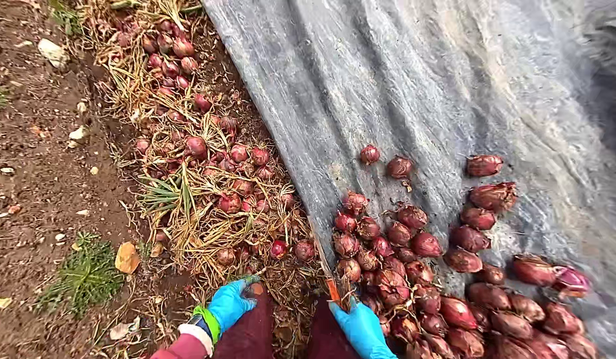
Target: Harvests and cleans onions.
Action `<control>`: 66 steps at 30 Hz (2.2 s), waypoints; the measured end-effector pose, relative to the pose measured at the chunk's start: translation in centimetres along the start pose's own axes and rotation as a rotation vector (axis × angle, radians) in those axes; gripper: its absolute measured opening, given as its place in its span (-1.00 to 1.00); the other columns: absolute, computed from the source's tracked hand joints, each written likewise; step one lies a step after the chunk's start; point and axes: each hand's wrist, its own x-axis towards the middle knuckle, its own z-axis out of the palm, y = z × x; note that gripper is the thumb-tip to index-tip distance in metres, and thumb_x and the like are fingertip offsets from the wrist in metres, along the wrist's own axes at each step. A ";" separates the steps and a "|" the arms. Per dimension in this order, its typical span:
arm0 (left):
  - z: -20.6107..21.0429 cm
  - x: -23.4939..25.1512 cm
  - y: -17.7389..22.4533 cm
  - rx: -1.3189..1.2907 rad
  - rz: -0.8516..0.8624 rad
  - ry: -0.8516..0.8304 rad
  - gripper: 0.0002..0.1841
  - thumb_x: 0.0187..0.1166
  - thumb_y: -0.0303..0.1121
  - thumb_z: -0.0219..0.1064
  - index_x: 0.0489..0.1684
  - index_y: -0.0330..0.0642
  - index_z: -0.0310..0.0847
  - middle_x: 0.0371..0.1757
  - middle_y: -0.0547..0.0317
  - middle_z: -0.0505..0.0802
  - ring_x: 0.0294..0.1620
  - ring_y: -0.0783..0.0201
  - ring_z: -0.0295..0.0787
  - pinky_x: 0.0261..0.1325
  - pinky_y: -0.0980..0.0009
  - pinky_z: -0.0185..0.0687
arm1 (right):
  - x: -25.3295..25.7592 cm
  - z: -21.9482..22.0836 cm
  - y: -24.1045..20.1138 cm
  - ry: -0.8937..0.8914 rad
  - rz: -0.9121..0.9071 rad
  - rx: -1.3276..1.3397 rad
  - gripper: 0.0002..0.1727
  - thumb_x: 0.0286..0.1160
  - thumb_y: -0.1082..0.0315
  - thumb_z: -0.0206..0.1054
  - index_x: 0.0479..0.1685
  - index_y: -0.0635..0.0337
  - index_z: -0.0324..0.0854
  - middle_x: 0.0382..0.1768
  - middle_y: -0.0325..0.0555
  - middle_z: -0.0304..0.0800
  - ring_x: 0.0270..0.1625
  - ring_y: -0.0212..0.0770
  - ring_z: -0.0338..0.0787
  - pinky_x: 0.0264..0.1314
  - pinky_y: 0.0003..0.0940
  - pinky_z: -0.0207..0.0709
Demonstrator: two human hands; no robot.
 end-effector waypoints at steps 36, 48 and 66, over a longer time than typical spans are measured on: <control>1.4 -13.1 5.4 0.291 0.543 0.561 -0.32 0.14 0.50 0.52 -0.21 0.04 0.83 -0.30 0.22 0.90 -0.18 0.15 0.87 -0.01 -0.12 0.78 | -11.0 7.6 -1.7 0.130 -0.710 0.733 -0.03 0.57 -0.58 -0.30 -0.27 0.15 0.69 -0.68 -0.09 0.63 -0.72 -0.16 0.62 -0.64 -0.21 0.61; 6.3 7.1 11.5 0.760 0.301 0.249 -0.66 0.51 -0.45 0.36 0.24 -0.29 0.72 0.40 -0.27 0.72 0.23 -0.33 0.78 0.16 -0.37 0.73 | -8.4 4.1 2.7 0.274 -0.506 0.955 0.03 0.57 -0.57 -0.47 -0.29 0.18 0.65 -0.69 -0.08 0.66 -0.73 -0.13 0.65 -0.68 -0.21 0.65; 4.8 -8.8 4.4 -0.574 0.902 0.247 -0.62 0.78 -0.15 0.18 -0.41 -0.14 0.75 -0.61 0.18 0.73 -0.67 0.31 0.60 -0.52 0.37 0.62 | -8.4 7.7 -4.5 -0.177 -0.882 1.176 -0.09 0.28 -0.72 -0.02 -0.20 0.02 0.61 -0.64 -0.19 0.64 -0.68 -0.24 0.66 -0.60 -0.27 0.65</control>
